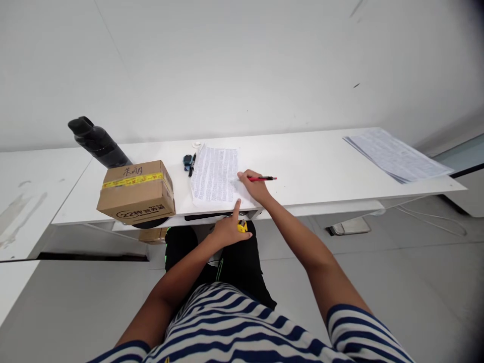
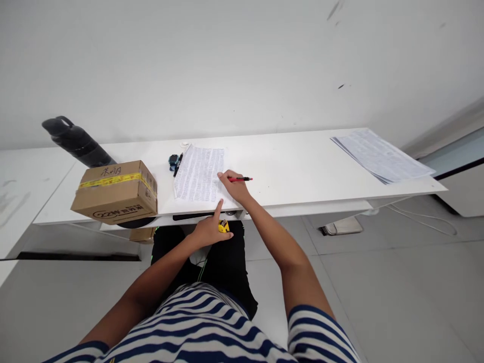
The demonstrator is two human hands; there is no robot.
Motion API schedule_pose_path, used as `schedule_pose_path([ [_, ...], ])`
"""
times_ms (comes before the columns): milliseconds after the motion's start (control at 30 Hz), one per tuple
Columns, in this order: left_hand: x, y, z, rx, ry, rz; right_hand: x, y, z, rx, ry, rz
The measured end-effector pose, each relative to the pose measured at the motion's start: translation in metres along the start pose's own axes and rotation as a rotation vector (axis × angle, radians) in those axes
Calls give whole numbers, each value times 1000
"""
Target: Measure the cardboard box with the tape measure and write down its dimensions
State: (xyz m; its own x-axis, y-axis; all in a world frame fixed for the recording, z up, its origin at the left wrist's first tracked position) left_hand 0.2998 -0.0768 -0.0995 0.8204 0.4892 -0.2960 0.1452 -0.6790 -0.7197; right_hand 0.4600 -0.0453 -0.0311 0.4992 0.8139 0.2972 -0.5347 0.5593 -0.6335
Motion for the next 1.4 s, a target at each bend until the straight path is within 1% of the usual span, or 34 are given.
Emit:
schedule_pose_path([
  [67, 4, 8, 5, 20, -23, -13, -9, 13, -8, 205, 78, 34],
  [133, 9, 11, 9, 38, -31, -73, -13, 23, -14, 307, 133, 49],
  [167, 11, 13, 10, 45, -26, -95, -14, 26, -17, 319, 146, 48],
  [233, 14, 16, 11, 54, -12, -121, -15, 27, -19, 269, 143, 44],
  [333, 17, 17, 12, 63, 5, -148, -15, 29, -19, 137, 128, 56],
  [467, 18, 17, 11, 58, 24, -165, -16, 32, -18, 64, 128, 83],
  [633, 21, 21, 12, 33, 19, -156, -16, 37, -17, 95, 126, 155],
  [867, 25, 24, 13, 15, 35, -192, -14, 36, -20, 112, 162, 146],
  [1033, 24, 22, 14, 61, 28, -181, -18, 29, -19, 85, 165, 61],
  [1167, 24, 22, 15, 66, 26, -157, -18, 33, -18, 87, 156, 116],
  [1400, 25, 23, 16, 52, -1, -129, -18, 34, -22, 95, 178, 105],
])
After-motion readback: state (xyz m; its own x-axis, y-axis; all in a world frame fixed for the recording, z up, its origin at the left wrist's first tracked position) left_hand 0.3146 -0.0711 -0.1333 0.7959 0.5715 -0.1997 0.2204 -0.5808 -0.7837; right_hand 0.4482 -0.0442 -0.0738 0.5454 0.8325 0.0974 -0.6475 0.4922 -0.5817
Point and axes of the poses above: each hand's wrist, its own x-axis towards the middle knuckle, its own y-axis out of the palm, z = x × y, the point moved 9 cm from there along x, towards the middle knuckle, and after that the axes turned 14 degrees about -x, right-handed, at the moved point
